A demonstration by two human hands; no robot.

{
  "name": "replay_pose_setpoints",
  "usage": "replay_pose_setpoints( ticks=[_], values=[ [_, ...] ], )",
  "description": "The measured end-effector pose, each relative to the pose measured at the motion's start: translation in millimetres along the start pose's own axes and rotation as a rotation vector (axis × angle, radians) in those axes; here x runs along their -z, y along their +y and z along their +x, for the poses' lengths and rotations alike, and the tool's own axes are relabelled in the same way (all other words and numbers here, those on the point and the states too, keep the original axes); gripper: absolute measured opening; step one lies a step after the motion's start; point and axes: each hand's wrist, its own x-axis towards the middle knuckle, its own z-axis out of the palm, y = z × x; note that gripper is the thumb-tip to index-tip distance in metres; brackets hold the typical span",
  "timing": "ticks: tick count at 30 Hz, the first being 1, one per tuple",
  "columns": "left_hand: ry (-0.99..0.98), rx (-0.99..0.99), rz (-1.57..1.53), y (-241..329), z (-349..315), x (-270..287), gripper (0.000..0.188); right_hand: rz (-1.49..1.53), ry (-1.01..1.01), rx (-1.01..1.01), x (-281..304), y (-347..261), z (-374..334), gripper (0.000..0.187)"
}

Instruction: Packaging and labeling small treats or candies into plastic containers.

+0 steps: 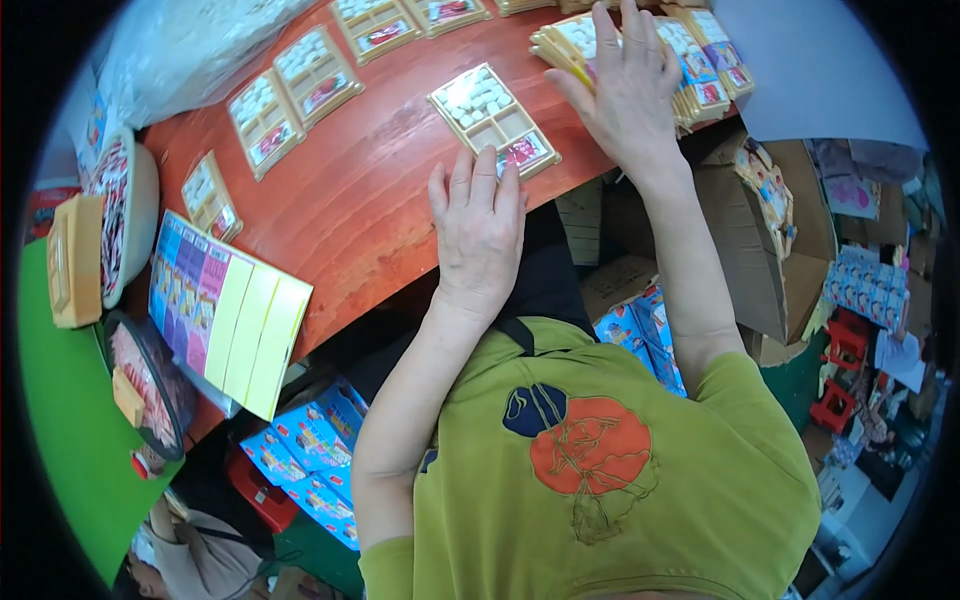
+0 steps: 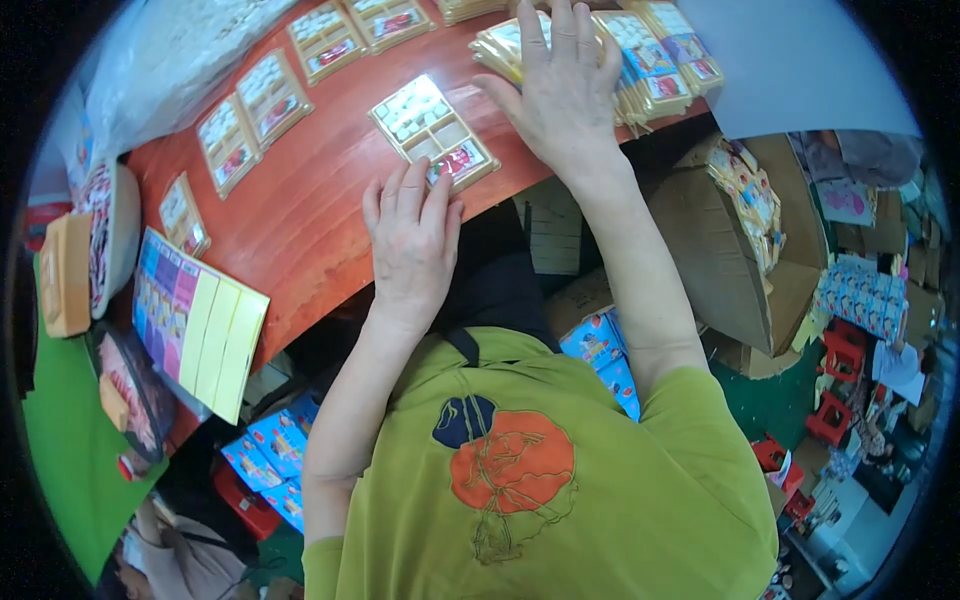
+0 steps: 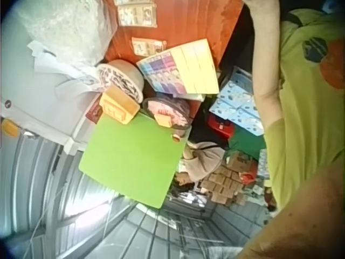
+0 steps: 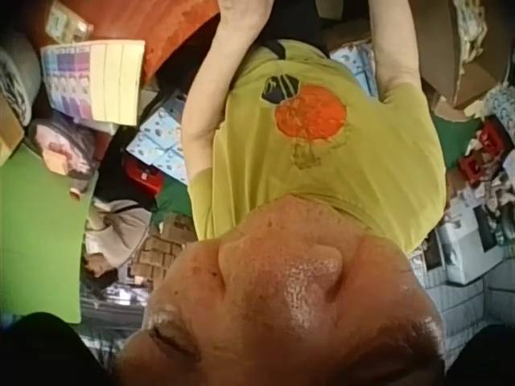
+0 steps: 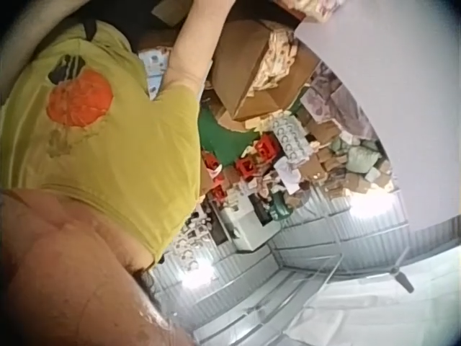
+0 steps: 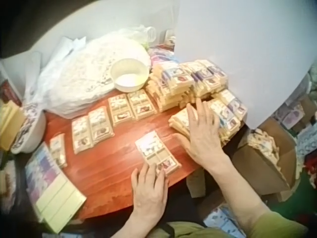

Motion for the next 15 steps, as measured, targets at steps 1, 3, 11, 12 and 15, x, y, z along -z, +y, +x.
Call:
replay_pose_setpoints(
  ticks=[1,3,11,12,15],
  values=[
    [0.005,0.022,0.018,-3.8,-6.6,4.4,0.034,-0.048,-0.174,0.021,7.6,-9.1,-1.0,0.061],
    [-0.010,0.011,0.058,-8.8,-18.4,14.9,0.034,0.065,-0.499,-0.012,14.0,-32.1,-6.2,0.051],
    [-0.043,0.066,0.068,-22.8,-61.8,50.7,0.041,0.391,-0.692,0.174,-40.1,-111.6,-31.3,0.042],
    [-0.047,0.088,0.033,-25.0,-67.2,56.5,0.039,0.359,-0.725,0.195,-39.6,-115.4,-26.6,0.042],
    [0.046,0.146,0.019,-34.4,-92.4,88.7,0.039,0.300,-0.747,0.240,-42.9,-116.9,-21.8,0.040]
  ],
)
